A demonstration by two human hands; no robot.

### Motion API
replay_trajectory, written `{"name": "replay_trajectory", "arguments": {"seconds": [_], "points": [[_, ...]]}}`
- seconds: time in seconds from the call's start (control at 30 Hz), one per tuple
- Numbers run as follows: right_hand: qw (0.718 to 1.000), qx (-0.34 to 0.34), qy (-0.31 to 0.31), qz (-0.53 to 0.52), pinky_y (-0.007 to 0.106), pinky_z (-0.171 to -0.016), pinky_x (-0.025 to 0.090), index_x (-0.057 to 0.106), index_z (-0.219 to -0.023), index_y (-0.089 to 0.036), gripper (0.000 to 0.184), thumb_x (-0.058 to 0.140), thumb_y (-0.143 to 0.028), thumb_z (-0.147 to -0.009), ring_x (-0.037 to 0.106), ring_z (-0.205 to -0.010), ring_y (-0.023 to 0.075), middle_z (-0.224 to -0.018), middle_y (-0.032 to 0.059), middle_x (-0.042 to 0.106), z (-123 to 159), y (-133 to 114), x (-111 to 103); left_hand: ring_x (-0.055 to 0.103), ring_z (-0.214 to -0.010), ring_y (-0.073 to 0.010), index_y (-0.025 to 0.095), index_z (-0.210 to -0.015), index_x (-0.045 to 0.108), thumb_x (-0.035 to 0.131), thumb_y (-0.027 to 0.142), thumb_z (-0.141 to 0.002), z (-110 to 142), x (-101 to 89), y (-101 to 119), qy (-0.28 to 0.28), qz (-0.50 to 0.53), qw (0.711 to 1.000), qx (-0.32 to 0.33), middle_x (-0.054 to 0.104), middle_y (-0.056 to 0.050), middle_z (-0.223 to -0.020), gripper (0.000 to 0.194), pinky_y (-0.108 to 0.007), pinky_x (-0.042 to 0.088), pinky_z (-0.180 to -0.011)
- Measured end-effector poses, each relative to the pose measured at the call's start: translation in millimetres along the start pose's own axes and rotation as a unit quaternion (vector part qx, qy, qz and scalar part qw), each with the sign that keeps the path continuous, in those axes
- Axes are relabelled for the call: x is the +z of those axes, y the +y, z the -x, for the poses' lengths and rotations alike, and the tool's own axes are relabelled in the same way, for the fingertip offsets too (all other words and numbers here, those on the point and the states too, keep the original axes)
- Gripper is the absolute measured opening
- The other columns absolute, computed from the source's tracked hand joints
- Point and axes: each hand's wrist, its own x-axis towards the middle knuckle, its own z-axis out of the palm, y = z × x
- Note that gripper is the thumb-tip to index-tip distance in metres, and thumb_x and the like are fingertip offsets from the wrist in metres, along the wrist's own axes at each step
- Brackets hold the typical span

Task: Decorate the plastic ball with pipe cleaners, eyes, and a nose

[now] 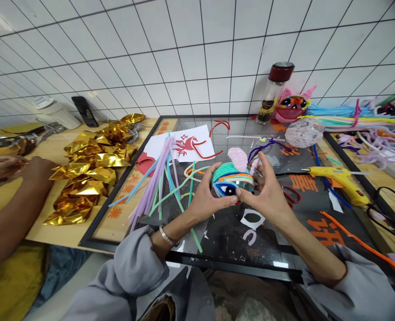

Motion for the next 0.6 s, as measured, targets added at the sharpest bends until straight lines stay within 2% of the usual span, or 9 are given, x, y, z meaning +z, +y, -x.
{"name": "replay_trajectory", "arguments": {"seconds": [0.17,0.33,0.6], "points": [[1.0,-0.018,-0.002,-0.004,0.047,-0.1,0.054,0.012,-0.161,-0.025,0.119,0.08,-0.046,-0.066,0.064,-0.12,0.0317,-0.156,0.0204,0.039,-1,7,-1,0.055,-0.129,-0.0328,0.023,-0.143,0.041,0.086,0.042,-0.067,1,0.0,2,0.001,-0.015,1.0,0.007,0.052,-0.013,-0.144,0.091,-0.05,0.041,-0.114],[0.999,-0.019,-0.028,-0.027,0.046,-0.106,0.05,0.01,-0.161,-0.027,0.119,0.079,-0.051,-0.068,0.058,-0.13,0.0312,-0.16,0.0183,0.033,-1,8,-2,0.057,-0.125,-0.0322,0.021,-0.14,0.043,0.085,0.038,-0.065,1,3.2,9,0.03,-0.03,0.999,0.003,0.055,-0.014,-0.139,0.088,-0.048,0.044,-0.111],[0.997,0.003,-0.038,-0.068,0.049,-0.111,0.044,0.013,-0.16,-0.023,0.124,0.084,-0.047,-0.061,0.051,-0.137,0.0349,-0.159,0.0199,0.036,0,-2,0,0.055,-0.127,-0.0323,0.016,-0.14,0.039,0.083,0.037,-0.065,1,6.7,16,0.031,-0.036,0.999,-0.004,0.052,-0.018,-0.141,0.089,-0.05,0.042,-0.113]]}}
